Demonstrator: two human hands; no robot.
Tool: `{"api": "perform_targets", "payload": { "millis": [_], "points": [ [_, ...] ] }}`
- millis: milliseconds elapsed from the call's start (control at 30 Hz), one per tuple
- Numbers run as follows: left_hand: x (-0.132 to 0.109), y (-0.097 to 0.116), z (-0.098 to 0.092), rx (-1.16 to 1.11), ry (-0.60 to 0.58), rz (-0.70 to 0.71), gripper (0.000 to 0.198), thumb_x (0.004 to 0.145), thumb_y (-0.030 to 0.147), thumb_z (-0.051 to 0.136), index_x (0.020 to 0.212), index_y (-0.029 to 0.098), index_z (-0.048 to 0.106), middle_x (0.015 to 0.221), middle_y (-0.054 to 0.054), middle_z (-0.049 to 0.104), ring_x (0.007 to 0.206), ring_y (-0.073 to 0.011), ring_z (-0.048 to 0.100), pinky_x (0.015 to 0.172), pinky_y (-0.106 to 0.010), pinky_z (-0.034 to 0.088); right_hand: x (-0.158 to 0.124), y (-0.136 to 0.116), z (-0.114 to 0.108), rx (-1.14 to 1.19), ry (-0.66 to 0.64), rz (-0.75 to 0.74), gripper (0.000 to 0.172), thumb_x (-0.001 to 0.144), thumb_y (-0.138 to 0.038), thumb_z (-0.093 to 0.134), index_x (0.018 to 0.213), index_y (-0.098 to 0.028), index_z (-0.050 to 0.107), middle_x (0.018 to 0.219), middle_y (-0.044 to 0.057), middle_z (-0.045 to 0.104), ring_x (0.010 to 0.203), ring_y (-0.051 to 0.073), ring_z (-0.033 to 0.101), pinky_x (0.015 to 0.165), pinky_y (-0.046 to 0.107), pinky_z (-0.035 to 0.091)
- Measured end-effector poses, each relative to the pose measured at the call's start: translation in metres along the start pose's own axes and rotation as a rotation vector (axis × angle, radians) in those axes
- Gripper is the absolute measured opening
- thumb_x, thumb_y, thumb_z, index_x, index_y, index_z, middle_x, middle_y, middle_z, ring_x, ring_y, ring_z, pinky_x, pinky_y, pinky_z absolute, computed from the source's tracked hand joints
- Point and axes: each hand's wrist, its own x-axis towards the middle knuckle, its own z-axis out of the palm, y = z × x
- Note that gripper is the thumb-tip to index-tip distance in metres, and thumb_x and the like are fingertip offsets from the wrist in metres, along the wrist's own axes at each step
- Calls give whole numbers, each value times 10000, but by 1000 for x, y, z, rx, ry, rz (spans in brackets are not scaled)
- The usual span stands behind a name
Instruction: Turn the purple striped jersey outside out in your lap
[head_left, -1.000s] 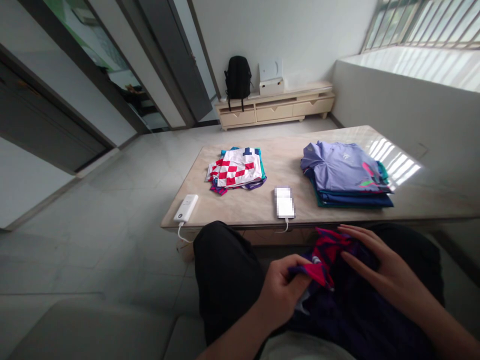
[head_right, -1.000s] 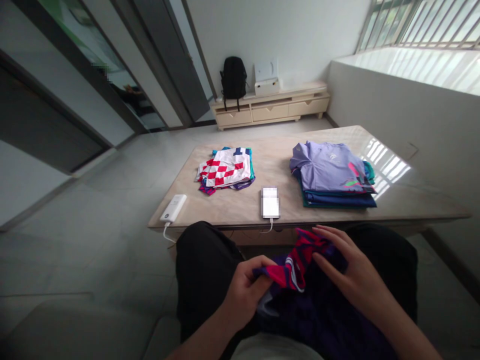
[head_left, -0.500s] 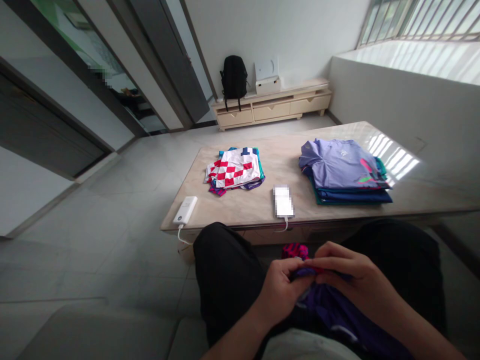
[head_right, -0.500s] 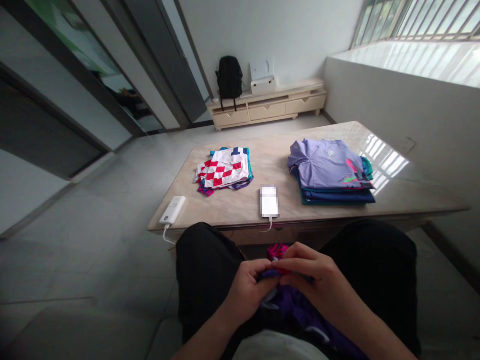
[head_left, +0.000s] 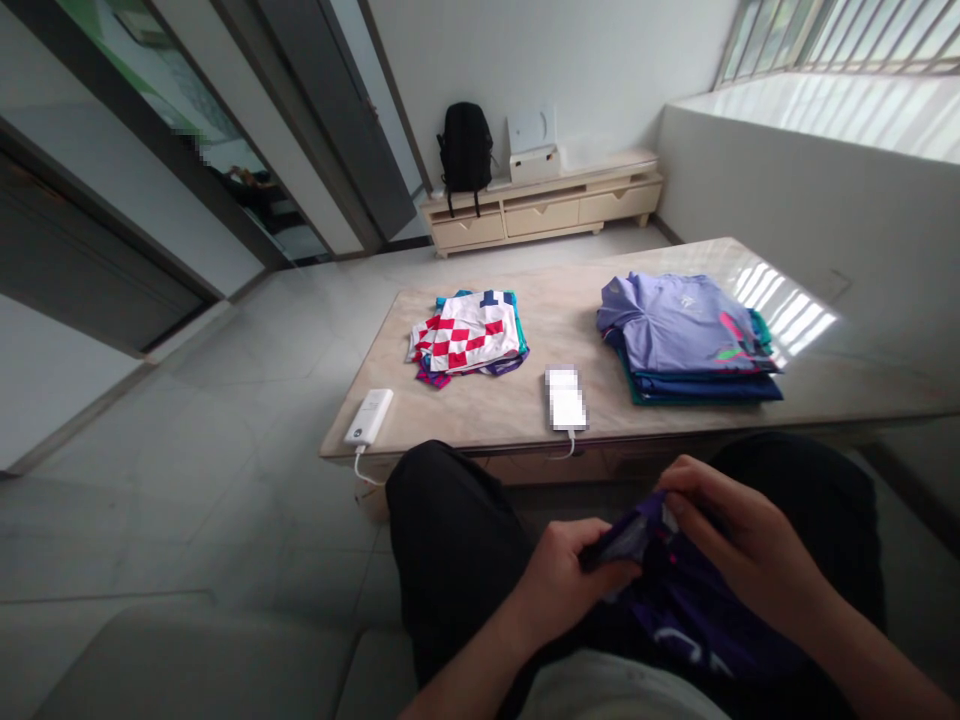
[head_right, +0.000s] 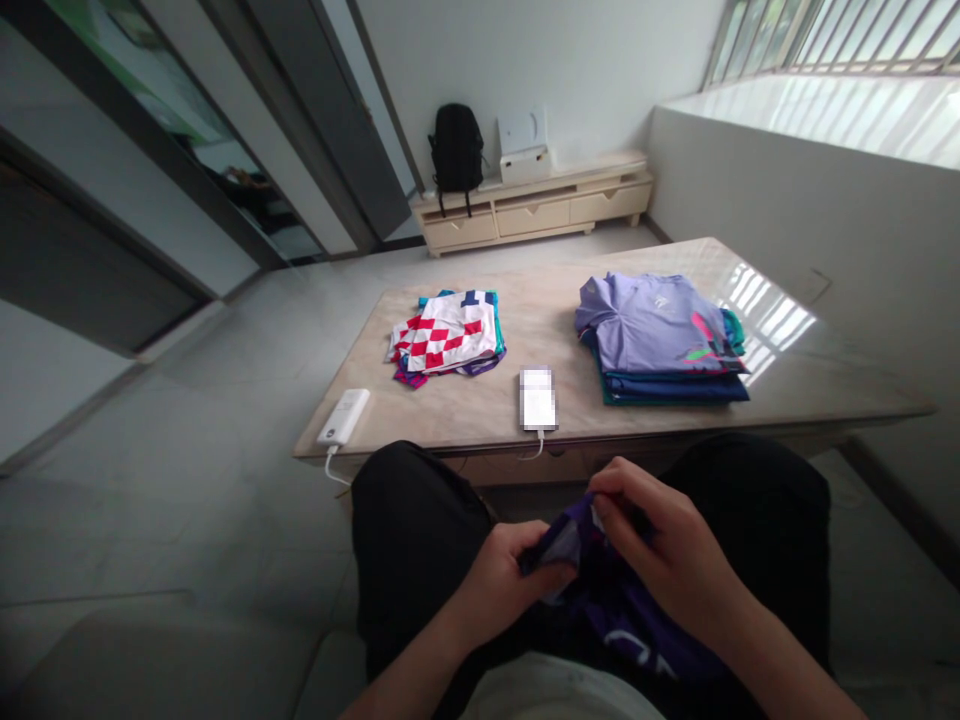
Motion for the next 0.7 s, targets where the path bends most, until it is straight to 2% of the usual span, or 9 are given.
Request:
{"api": "perform_targets", "payload": {
  "millis": [133, 233, 367, 433, 567, 700],
  "points": [
    [0, -13, -11, 184, -8, 14, 287, 866, 438, 761, 899, 154, 776, 833, -7, 708, 775, -162, 608, 690, -240, 410, 5, 7, -23, -78, 169, 104, 221, 979, -411, 562, 1040, -215, 645, 814, 13, 644, 643, 123, 584, 556, 187, 475],
    [-1, -19, -24, 226, 22, 43, 231, 914, 390, 720, 974, 177, 787, 938, -22, 754, 882, -188, 672, 799, -258, 458, 11, 8, -45, -180, 290, 122, 255, 922, -437, 621, 1006, -203, 676, 733, 3, 658, 584, 115, 589, 521, 173, 466],
    [-5, -13, -45, 231, 79, 84, 202, 971, 301, 642, 1088, 204, 775, 1076, -37, 772, 1001, -201, 698, 919, -280, 490, 15, 7, -67, -290, 395, 111, 251, 851, -430, 663, 983, -225, 723, 687, -12, 690, 541, 106, 609, 520, 162, 472],
    [-8, -7, -54, 230, 129, 126, 221, 965, 238, 635, 1149, 219, 756, 1138, -35, 764, 1062, -201, 694, 973, -288, 490, 15, 8, -74, -297, 384, 111, 255, 830, -440, 671, 981, -244, 735, 693, -20, 703, 522, 104, 607, 513, 166, 474],
    [-15, 9, -65, 243, 224, 316, 246, 992, 206, 564, 1179, 213, 723, 1185, -53, 740, 1127, -206, 673, 1015, -309, 487, 13, 12, -87, -333, 327, 44, 255, 814, -477, 690, 935, -263, 755, 768, -8, 750, 517, 112, 629, 492, 172, 492],
    [-21, 21, -68, 268, 275, 442, 220, 996, 209, 537, 1126, 198, 713, 1097, -57, 743, 1041, -196, 691, 947, -303, 512, 13, 16, -96, -340, 295, -38, 309, 821, -578, 712, 911, -289, 777, 901, 9, 792, 695, 158, 734, 630, 190, 568]
  ]
}}
